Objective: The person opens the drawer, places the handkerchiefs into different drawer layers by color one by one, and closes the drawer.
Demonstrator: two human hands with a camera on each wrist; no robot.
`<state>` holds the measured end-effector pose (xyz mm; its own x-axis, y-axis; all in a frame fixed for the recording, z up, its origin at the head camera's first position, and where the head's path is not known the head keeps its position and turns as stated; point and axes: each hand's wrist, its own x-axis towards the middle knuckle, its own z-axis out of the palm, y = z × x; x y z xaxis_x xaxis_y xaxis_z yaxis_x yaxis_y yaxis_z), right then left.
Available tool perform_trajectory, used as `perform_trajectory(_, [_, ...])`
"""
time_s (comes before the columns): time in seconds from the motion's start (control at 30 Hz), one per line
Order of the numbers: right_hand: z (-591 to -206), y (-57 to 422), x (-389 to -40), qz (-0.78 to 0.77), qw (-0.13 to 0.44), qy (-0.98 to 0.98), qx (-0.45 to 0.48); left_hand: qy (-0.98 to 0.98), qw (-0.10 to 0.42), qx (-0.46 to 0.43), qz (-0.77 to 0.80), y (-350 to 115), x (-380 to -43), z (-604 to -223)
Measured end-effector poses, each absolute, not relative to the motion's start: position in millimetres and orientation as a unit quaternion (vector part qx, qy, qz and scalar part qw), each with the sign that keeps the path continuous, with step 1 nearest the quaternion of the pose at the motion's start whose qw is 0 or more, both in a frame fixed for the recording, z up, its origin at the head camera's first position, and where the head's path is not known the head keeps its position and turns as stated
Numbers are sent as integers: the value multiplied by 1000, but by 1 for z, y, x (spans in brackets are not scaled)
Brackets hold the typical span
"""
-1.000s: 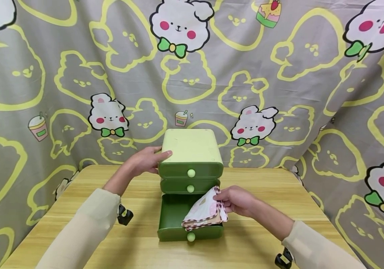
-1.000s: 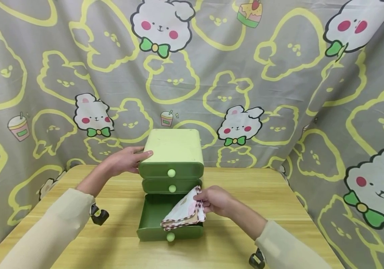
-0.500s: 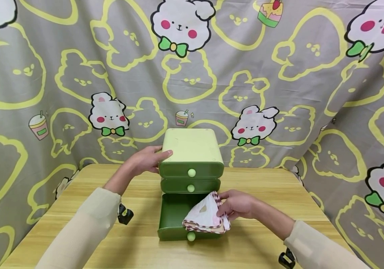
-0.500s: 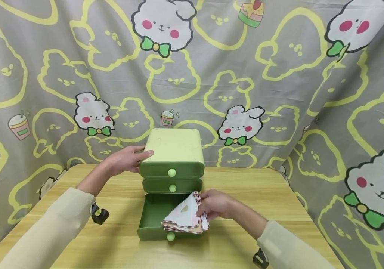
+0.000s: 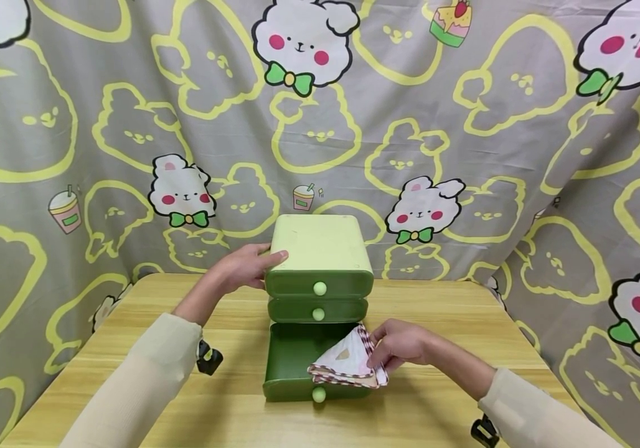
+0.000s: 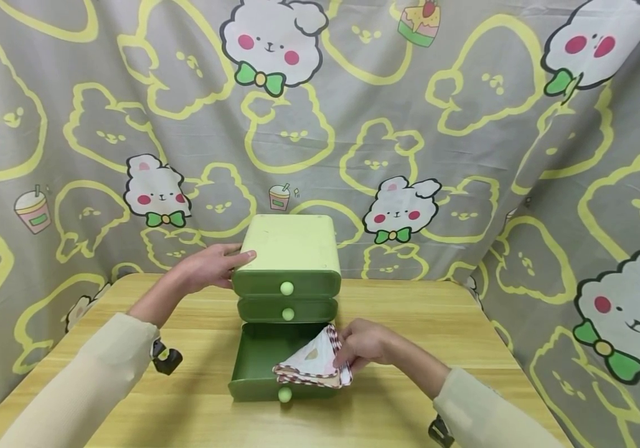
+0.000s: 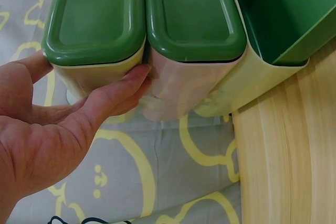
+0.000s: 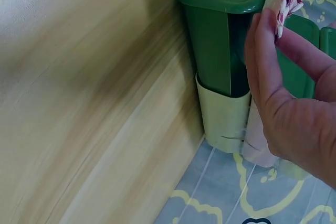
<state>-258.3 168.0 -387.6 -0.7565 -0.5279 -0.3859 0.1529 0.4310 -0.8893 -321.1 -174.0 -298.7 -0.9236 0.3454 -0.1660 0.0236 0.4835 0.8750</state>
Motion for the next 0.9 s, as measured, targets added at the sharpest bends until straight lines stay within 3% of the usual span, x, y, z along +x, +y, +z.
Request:
perform_trajectory(0.43, [-404,159,-265,-564,286,767,-104,846,161,101,499,-174,-321,-299])
perform_trajectory(0.9, [-421,136,-266,-615,283,733,-70,844,161,103,501,-172,-321,-299])
